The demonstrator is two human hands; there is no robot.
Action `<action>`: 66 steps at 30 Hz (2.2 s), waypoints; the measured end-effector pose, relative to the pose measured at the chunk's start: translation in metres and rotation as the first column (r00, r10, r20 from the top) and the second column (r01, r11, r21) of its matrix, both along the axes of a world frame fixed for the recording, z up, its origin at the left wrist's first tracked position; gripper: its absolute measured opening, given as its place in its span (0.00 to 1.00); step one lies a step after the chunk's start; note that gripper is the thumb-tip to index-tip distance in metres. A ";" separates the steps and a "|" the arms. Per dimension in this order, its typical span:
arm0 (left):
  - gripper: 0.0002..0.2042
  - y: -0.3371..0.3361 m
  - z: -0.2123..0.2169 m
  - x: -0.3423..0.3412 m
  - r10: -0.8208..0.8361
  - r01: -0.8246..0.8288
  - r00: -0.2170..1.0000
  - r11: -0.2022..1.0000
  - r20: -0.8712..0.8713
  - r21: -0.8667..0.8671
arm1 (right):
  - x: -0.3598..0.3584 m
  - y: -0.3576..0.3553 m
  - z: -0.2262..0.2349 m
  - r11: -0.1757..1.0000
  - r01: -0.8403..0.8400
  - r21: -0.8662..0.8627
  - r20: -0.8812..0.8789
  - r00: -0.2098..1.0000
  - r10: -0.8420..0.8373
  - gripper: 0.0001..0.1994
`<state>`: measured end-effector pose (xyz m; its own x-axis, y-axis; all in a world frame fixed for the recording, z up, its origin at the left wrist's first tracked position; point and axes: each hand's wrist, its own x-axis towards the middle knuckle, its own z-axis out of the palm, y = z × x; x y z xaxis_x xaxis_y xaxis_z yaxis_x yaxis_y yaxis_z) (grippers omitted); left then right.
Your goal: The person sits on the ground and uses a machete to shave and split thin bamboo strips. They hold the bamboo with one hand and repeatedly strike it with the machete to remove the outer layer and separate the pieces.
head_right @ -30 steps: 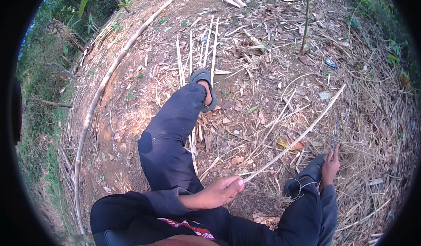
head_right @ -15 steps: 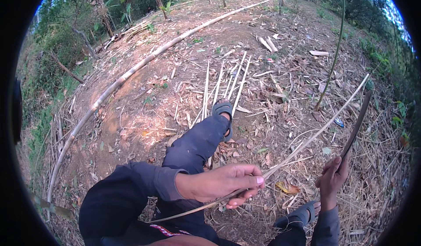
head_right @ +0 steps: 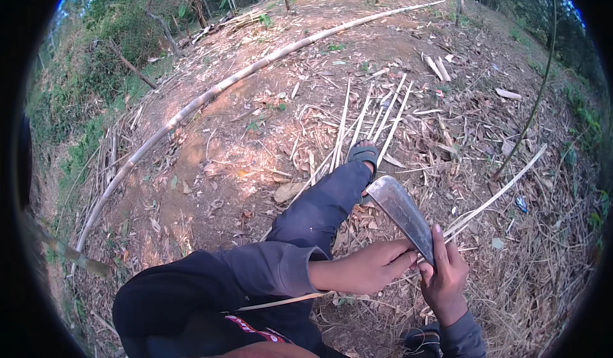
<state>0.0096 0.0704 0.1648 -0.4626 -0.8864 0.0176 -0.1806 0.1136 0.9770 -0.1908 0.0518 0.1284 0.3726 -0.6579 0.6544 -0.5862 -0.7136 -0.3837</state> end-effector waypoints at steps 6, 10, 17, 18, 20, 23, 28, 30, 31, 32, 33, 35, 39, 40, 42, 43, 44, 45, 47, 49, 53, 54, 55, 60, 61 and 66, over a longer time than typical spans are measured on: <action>0.13 0.029 -0.049 -0.013 -0.007 -0.001 0.999 0.980 -0.041 -0.201 | -0.011 0.037 0.017 0.994 0.075 -0.084 -0.398 0.912 -0.102 0.30; 0.12 0.030 -0.021 -0.013 -0.144 0.141 0.983 0.989 0.116 0.031 | -0.016 0.052 0.018 0.988 0.043 0.146 -0.322 0.947 0.006 0.34; 0.10 0.038 -0.033 -0.003 -0.220 0.242 0.967 0.952 -0.130 0.187 | -0.021 0.050 0.023 0.988 -0.010 -0.151 -0.450 0.891 -0.060 0.30; 0.10 0.038 -0.034 -0.004 -0.237 0.264 0.961 0.943 -0.145 0.205 | -0.023 0.049 0.024 0.987 0.014 -0.157 -0.446 0.891 -0.084 0.30; 0.10 0.034 -0.032 -0.002 -0.257 0.297 0.949 0.921 -0.183 0.251 | -0.023 0.045 0.022 0.972 0.051 -0.228 -0.444 0.883 -0.151 0.28; 0.10 0.038 -0.032 -0.002 -0.245 0.328 0.932 0.884 -0.266 0.334 | -0.031 0.042 0.015 0.961 0.066 -0.268 -0.448 0.875 -0.185 0.28; 0.11 0.040 -0.024 0.001 -0.171 0.399 0.885 0.757 -0.433 0.517 | -0.047 0.045 0.005 0.920 0.164 -0.356 -0.413 0.855 -0.312 0.27; 0.11 0.041 -0.015 0.010 -0.100 0.414 0.873 0.672 -0.478 0.614 | -0.054 0.047 0.003 0.900 0.216 -0.379 -0.432 0.819 -0.378 0.27; 0.12 0.042 -0.013 0.013 -0.077 0.410 0.875 0.643 -0.478 0.647 | -0.056 0.044 0.005 0.852 0.258 -0.455 -0.373 0.814 -0.445 0.28; 0.12 0.045 -0.009 0.016 -0.052 0.407 0.876 0.613 -0.480 0.677 | -0.063 0.040 0.001 0.824 0.472 -0.312 -0.289 0.780 -0.556 0.27; 0.12 0.046 -0.006 0.018 -0.028 0.404 0.877 0.583 -0.479 0.705 | -0.077 0.033 -0.005 0.746 0.651 -0.141 -0.221 0.713 -0.665 0.26; 0.13 0.054 -0.016 0.015 0.010 0.405 0.875 0.534 -0.485 0.742 | -0.126 0.012 0.005 0.603 0.764 0.229 0.048 0.609 -0.791 0.22; 0.13 0.048 -0.003 0.004 -0.013 0.387 0.892 0.537 -0.452 0.750 | -0.159 0.032 -0.037 0.697 0.703 0.143 0.225 0.663 -0.714 0.23; 0.13 0.047 -0.008 0.003 0.000 0.321 0.918 0.588 -0.396 0.743 | -0.122 0.043 -0.030 0.735 0.555 0.388 0.278 0.690 -0.668 0.23; 0.12 0.047 -0.006 0.005 0.026 0.272 0.933 0.605 -0.359 0.748 | -0.083 0.044 -0.016 0.894 0.446 0.043 0.009 0.895 -0.446 0.25; 0.12 0.045 -0.005 0.005 0.035 0.251 0.939 0.608 -0.341 0.753 | -0.067 0.053 -0.003 0.924 0.382 0.023 -0.163 0.913 -0.373 0.27; 0.12 0.045 -0.008 0.004 0.043 0.235 0.944 0.611 -0.327 0.756 | -0.055 0.061 0.007 0.949 0.314 0.018 -0.336 0.896 -0.290 0.29; 0.12 0.047 -0.010 0.000 0.053 0.222 0.947 0.606 -0.317 0.764 | -0.043 0.064 0.010 0.970 0.241 -0.018 -0.372 0.899 -0.230 0.30; 0.11 0.051 -0.019 0.000 0.037 0.193 0.961 0.622 -0.275 0.759 | -0.031 0.066 0.011 0.994 0.106 -0.029 -0.413 0.904 -0.108 0.30; 0.11 0.052 -0.024 0.003 0.040 0.201 0.958 0.611 -0.283 0.765 | -0.028 0.064 0.005 0.997 0.056 -0.057 -0.392 0.917 -0.074 0.31; 0.11 0.054 -0.017 0.003 0.005 0.205 0.959 0.683 -0.284 0.701 | -0.033 0.054 -0.002 0.960 0.096 -0.261 -0.409 0.890 -0.200 0.30; 0.11 0.055 -0.017 0.004 0.019 0.209 0.956 0.659 -0.293 0.722 | -0.033 0.056 -0.005 0.959 0.114 -0.258 -0.409 0.887 -0.215 0.30; 0.11 0.055 -0.017 0.006 0.035 0.209 0.953 0.646 -0.302 0.734 | -0.034 0.055 -0.006 0.955 0.126 -0.269 -0.407 0.884 -0.231 0.29; 0.12 0.049 -0.002 0.004 0.058 0.283 0.923 0.568 -0.380 0.773 | -0.051 0.049 -0.001 0.886 0.208 -0.414 -0.409 0.827 -0.385 0.28; 0.11 0.049 0.002 0.003 0.087 0.261 0.928 0.539 -0.362 0.801 | -0.060 0.048 -0.003 0.884 0.289 -0.368 -0.388 0.816 -0.428 0.28; 0.10 0.053 -0.008 0.005 0.043 0.302 0.931 0.462 -0.362 0.834 | -0.120 0.034 -0.036 0.647 0.763 0.017 -0.230 0.632 -0.740 0.24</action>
<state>0.0143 0.1233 0.1567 -0.6953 -0.4450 -0.5644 0.0647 -0.8208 0.5676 -0.3105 0.0857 0.0925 -0.1767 -0.8228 0.5401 -0.9672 0.0434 -0.2503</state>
